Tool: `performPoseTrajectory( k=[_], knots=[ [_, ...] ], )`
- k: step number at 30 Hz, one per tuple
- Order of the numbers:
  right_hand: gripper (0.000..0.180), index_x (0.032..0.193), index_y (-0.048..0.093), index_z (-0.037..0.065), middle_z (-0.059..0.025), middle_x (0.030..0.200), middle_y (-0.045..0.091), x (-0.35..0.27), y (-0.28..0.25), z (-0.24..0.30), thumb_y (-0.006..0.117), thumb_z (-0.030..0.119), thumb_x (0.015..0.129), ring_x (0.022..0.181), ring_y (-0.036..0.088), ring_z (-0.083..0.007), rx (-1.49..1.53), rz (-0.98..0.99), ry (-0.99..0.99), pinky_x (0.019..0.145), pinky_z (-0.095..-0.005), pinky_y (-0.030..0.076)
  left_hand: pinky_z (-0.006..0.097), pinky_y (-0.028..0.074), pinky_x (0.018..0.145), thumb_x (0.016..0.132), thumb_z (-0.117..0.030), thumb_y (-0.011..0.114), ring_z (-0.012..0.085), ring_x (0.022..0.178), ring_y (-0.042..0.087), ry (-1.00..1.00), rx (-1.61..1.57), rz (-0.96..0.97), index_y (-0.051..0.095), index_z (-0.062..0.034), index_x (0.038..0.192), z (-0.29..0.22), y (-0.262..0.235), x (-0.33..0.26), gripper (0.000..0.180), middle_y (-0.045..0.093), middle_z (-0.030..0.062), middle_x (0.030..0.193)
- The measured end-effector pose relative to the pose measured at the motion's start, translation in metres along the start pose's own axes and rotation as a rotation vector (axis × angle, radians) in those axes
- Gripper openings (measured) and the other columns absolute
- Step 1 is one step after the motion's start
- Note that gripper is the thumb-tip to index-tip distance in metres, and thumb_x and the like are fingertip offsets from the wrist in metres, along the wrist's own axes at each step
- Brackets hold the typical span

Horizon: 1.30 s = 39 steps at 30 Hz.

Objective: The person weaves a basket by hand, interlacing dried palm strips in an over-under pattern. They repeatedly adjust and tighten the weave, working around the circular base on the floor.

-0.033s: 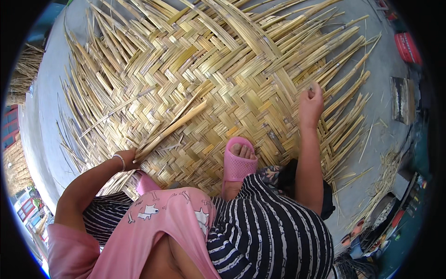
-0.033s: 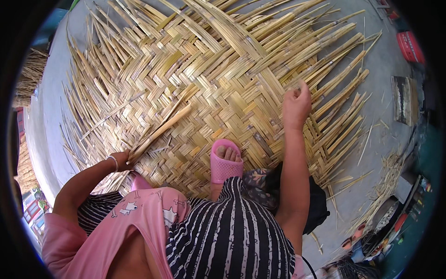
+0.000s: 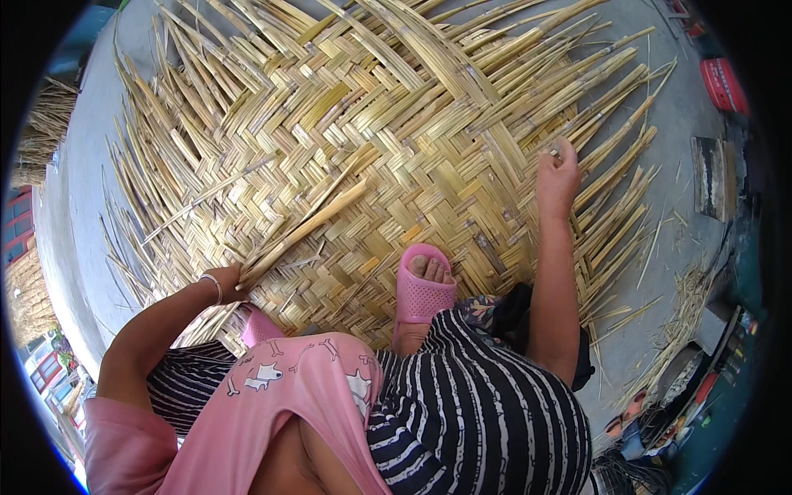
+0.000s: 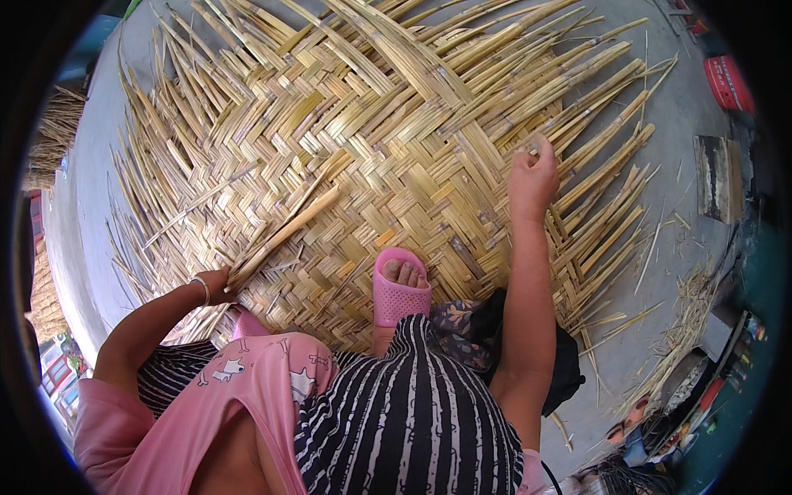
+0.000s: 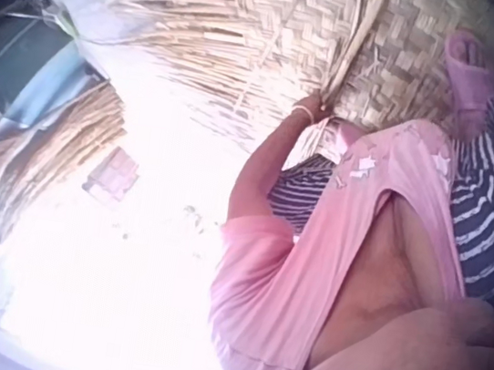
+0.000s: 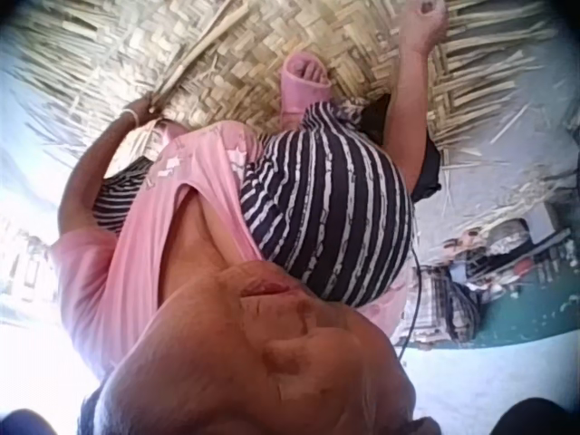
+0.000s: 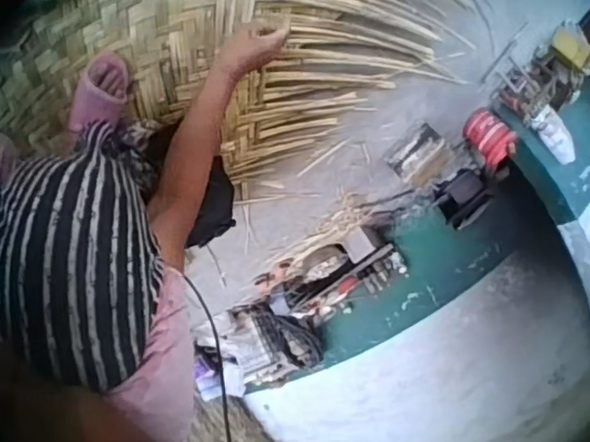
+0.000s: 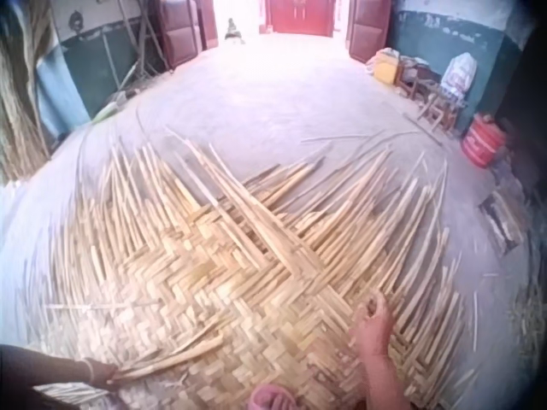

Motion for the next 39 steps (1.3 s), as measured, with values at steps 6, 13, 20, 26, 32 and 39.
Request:
performPoseTrajectory(
  k=[6,13,20,26,32,39],
  knots=[
    [0.029,0.107,0.055,-0.003,-0.0123,0.092,0.062,0.077,0.005,-0.004,0.056,0.014,0.084,0.071,0.062,-0.0185,0.561,0.177,0.402,0.056,-0.0276,0.05,0.038,0.047,0.079,0.065,-0.044,0.074,0.036,0.091,0.06,-0.007,0.032,0.013,0.043,0.0011,0.111,0.0,-0.004,0.002,0.072,0.062,0.0217,0.096],
    [0.015,0.093,0.058,0.002,-0.0064,0.081,0.059,0.088,-0.007,-0.001,0.055,0.014,0.085,0.062,0.058,-0.0115,0.589,0.383,0.506,0.046,-0.0235,0.045,0.038,0.047,0.08,0.064,-0.048,0.073,0.0361,0.091,0.06,0.007,0.022,0.013,0.044,0.0011,0.109,0.008,0.005,0.007,0.073,0.062,0.0218,0.095],
    [0.017,0.095,0.055,0.003,-0.0047,0.083,0.061,0.109,-0.004,0.004,0.056,0.018,0.086,0.062,0.061,-0.0108,0.321,0.43,0.49,0.045,-0.0208,0.044,0.038,0.047,0.08,0.063,-0.049,0.072,0.0359,0.092,0.06,0.024,0.033,0.025,0.045,0.0009,0.109,0.006,0.0,0.008,0.073,0.062,0.0213,0.094],
    [0.012,0.085,0.055,0.006,-0.0044,0.078,0.059,0.122,-0.007,-0.017,0.06,0.017,0.084,0.057,0.055,-0.008,0.652,0.459,0.656,0.043,-0.0194,0.04,0.038,0.047,0.078,0.064,-0.049,0.072,0.0355,0.09,0.061,0.011,0.057,0.026,0.046,0.0012,0.108,0.004,-0.002,0.007,0.072,0.062,0.021,0.093],
    [0.013,0.087,0.052,0.008,-0.0046,0.084,0.056,0.11,-0.012,-0.014,0.062,0.015,0.083,0.075,0.056,-0.0138,0.782,0.516,0.504,0.059,-0.0255,0.049,0.038,0.047,0.078,0.063,-0.048,0.073,0.035,0.09,0.061,0.015,0.038,0.022,0.047,0.0013,0.107,0.003,-0.004,0.006,0.071,0.062,0.0207,0.093],
    [0.011,0.094,0.054,0.004,-0.0078,0.094,0.06,0.097,-0.015,-0.011,0.055,0.005,0.083,0.09,0.058,-0.0192,1.003,0.718,0.438,0.082,-0.0356,0.051,0.037,0.047,0.079,0.062,-0.049,0.074,0.0347,0.091,0.06,0.021,0.048,0.025,0.048,0.0014,0.106,0.005,-0.003,0.008,0.071,0.062,0.0203,0.093]
  ],
)
Point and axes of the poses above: each hand's wrist, its own x-axis towards the middle knuckle, its own y-axis out of the palm, z = x × y, the point moved 1 cm from there along x, towards the middle knuckle
